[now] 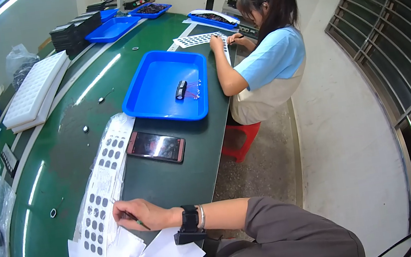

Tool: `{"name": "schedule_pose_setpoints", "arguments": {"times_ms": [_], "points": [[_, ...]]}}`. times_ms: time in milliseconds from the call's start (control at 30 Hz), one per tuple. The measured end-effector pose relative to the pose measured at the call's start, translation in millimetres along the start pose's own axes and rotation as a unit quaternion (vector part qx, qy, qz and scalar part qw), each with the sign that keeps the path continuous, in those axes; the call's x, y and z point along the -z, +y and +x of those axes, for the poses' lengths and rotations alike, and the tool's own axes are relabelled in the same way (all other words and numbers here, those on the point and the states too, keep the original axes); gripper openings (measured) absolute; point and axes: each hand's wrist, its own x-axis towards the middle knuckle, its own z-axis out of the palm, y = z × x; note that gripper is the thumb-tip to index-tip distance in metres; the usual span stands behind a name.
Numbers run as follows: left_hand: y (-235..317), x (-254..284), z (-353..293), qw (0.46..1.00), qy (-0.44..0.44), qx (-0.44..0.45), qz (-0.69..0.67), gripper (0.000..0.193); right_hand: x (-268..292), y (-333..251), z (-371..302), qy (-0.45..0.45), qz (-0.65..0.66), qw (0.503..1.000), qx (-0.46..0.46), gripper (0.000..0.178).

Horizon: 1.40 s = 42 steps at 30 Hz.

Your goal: The person picks up a black electronic component and uses tweezers to peel a small white ring from a sheet, then presses the ring onto the component. They use the tool to secure the edges before peeling a small sticker from a sheet and applying it to the component.

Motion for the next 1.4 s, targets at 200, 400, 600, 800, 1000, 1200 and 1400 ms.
{"name": "schedule_pose_setpoints", "arguments": {"times_ms": [200,400,600,800,1000,1200,1400], "points": [[8,1,-5,0.996,0.060,0.025,-0.065,0.042,-4,22,3,-0.009,-0.022,0.998,-0.056,0.006],[12,-1,-10,0.990,0.000,-0.036,-0.136,0.040,-3,18,-2,-0.006,0.031,0.997,-0.074,0.009],[14,6,-21,0.990,-0.034,-0.057,-0.125,0.038,-33,-25,8,-0.165,-0.200,0.964,0.066,0.021],[12,12,-23,0.994,-0.024,-0.063,-0.089,0.036,-86,12,36,-0.199,-0.268,0.902,0.274,0.031],[10,-3,-23,0.994,-0.049,-0.066,-0.073,0.036,-73,27,33,-0.166,-0.270,0.919,0.235,0.037],[10,-8,-22,0.996,-0.048,-0.063,-0.038,0.036,-73,32,31,-0.132,-0.183,0.947,0.228,0.039],[9,-11,-20,0.998,-0.041,-0.043,-0.013,0.035,-73,34,29,-0.145,-0.169,0.954,0.200,0.037]]}}
